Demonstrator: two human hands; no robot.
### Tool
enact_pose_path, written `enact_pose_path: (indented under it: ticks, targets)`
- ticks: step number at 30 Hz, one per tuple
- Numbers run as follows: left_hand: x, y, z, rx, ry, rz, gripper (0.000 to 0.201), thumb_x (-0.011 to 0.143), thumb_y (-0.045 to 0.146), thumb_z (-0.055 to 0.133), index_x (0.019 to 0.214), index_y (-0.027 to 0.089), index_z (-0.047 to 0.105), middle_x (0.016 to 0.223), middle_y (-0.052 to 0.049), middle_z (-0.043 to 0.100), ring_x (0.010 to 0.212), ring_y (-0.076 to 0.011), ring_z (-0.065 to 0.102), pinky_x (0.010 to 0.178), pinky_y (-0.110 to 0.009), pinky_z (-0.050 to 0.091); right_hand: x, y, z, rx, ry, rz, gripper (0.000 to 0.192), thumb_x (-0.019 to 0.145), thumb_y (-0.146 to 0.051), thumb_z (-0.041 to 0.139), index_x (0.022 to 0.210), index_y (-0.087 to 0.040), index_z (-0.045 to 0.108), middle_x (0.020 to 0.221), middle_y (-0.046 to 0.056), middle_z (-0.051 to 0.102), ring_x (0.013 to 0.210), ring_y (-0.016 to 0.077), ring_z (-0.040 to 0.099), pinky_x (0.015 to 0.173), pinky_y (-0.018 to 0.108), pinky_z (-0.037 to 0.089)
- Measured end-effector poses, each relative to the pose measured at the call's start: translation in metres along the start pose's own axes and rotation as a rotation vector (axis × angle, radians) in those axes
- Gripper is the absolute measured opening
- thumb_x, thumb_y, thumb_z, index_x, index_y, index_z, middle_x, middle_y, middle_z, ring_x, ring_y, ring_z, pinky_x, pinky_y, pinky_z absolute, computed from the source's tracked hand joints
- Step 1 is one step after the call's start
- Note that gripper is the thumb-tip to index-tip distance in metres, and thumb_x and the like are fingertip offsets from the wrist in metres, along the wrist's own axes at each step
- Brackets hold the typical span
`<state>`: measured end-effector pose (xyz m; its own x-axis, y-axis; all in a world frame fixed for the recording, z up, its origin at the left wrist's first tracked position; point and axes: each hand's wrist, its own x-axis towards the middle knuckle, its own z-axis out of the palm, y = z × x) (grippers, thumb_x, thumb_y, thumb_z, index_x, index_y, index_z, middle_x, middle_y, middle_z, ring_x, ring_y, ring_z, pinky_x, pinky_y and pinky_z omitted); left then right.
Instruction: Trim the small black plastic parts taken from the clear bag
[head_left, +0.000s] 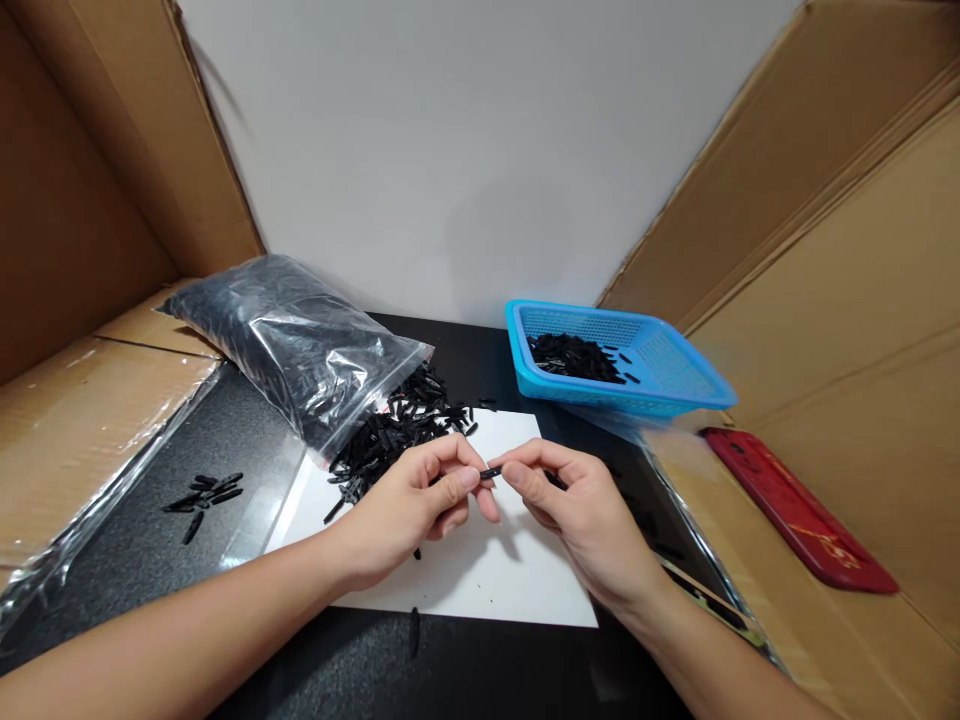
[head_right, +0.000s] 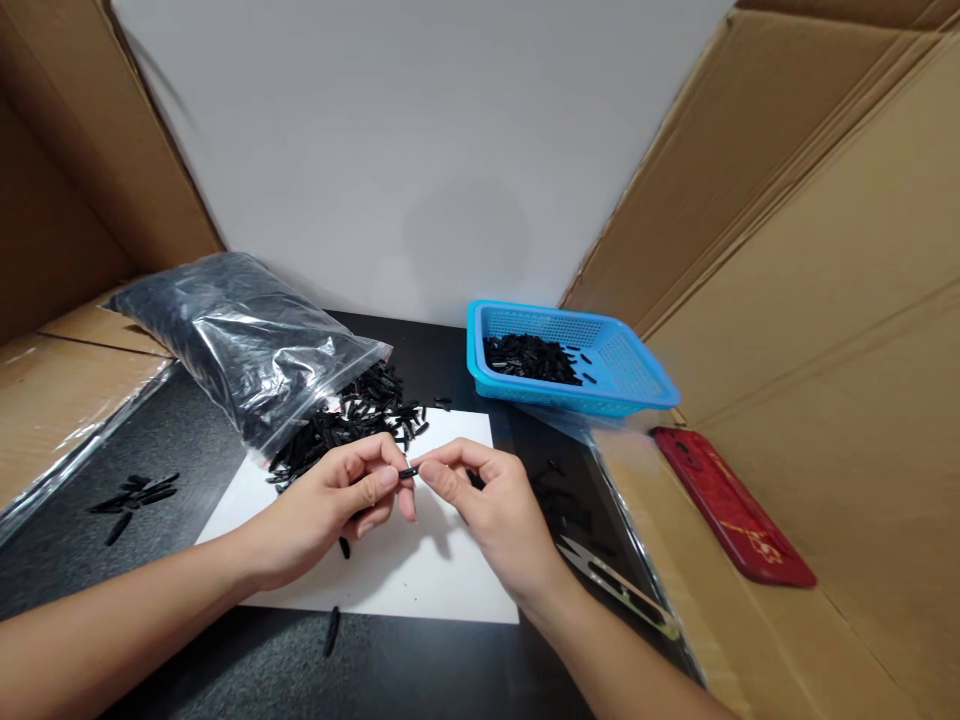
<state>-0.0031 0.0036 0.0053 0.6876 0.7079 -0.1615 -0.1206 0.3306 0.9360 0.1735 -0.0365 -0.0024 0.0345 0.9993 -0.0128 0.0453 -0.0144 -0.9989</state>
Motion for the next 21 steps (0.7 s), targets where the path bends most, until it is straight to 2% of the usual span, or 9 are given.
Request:
enact_pose_path:
  ticks: [4, 8, 12, 21]
  targets:
    - [-0.0002, 0.0002, 0.0003, -0.005, 0.009, -0.010, 0.022, 0.092, 0.035, 0.058, 0.081, 0.017, 0.051, 0.072, 0.001, 0.064, 0.048, -0.0047, 0.033, 0.046, -0.021, 0.019, 0.0008, -0.0002, -0.0013, 0.003, -0.020, 0.004, 0.028, 0.080, -0.045, 0.072, 0.078, -0.017, 0.075, 0.050, -0.006, 0.035, 0.047, 0.0090, 0.021, 0.045, 0.026, 0.019]
    - [-0.0005, 0.0004, -0.0002, 0.029, 0.029, -0.006, 0.023, 0.092, 0.036, 0.059, 0.081, 0.017, 0.052, 0.072, 0.001, 0.064, 0.048, -0.0048, 0.034, 0.046, -0.021, 0.021, 0.0020, -0.0031, -0.0024, -0.087, -0.013, -0.014, 0.025, 0.079, -0.041, 0.072, 0.078, -0.017, 0.076, 0.054, -0.004, 0.043, 0.049, 0.0093, 0.027, 0.048, 0.026, 0.022]
    - [-0.0003, 0.0007, -0.0004, 0.048, 0.047, -0.008, 0.022, 0.091, 0.035, 0.060, 0.081, 0.017, 0.053, 0.073, 0.000, 0.065, 0.049, -0.0049, 0.035, 0.046, -0.020, 0.022, 0.0006, -0.0048, -0.0025, -0.107, 0.029, -0.043, 0.020, 0.077, -0.036, 0.073, 0.078, -0.016, 0.077, 0.052, -0.006, 0.037, 0.051, 0.0100, 0.030, 0.050, 0.026, 0.023]
    - [-0.0018, 0.0012, 0.0002, -0.017, 0.015, -0.004, 0.027, 0.089, 0.040, 0.063, 0.079, 0.017, 0.054, 0.072, 0.000, 0.065, 0.048, -0.0045, 0.034, 0.045, -0.021, 0.020, 0.0017, -0.0021, -0.0045, 0.090, -0.066, 0.026, 0.025, 0.076, -0.041, 0.076, 0.080, -0.017, 0.078, 0.052, -0.006, 0.037, 0.048, 0.0072, 0.021, 0.045, 0.025, 0.014]
